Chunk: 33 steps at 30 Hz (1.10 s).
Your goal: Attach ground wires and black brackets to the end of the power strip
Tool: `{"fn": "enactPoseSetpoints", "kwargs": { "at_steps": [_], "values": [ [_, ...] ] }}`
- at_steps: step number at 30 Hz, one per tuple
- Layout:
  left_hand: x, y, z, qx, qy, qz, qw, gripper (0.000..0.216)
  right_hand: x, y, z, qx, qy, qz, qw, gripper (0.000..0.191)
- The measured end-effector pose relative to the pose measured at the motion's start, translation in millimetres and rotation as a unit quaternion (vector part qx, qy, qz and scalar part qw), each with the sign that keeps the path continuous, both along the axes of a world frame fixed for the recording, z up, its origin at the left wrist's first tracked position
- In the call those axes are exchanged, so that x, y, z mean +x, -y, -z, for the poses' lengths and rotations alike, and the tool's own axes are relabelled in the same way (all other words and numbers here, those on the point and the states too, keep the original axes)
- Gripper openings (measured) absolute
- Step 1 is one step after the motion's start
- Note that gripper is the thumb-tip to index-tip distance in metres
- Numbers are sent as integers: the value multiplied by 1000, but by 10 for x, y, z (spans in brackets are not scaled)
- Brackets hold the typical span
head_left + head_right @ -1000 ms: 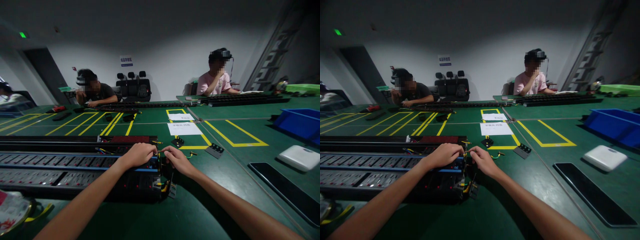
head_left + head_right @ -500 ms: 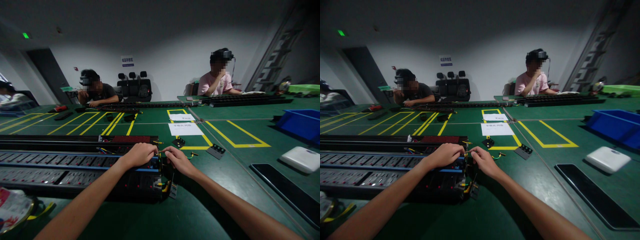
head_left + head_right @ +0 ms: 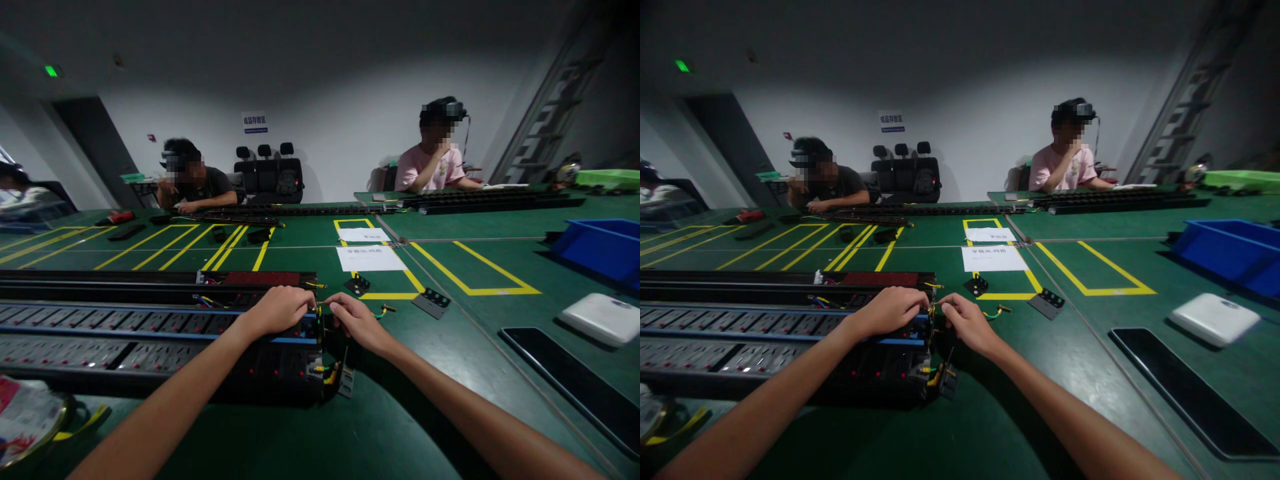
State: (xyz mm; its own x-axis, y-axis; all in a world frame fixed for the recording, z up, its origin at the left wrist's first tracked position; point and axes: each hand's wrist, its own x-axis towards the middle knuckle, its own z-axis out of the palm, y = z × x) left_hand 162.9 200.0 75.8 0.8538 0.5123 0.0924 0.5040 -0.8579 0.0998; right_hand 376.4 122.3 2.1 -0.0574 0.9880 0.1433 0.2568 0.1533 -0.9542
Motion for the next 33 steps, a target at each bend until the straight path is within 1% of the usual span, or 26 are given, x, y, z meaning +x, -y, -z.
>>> {"fn": "enactPoseSetpoints", "kwargs": {
  "at_steps": [13,33],
  "values": [
    [3,1,-6,-3,2,0,1000,25,-2,4,-4,-8,-7,-3,1000,33],
    [3,-20,-8,0,0,4,1000,25,-5,-23,25,6,-7,2,1000,29]
  ]
}}
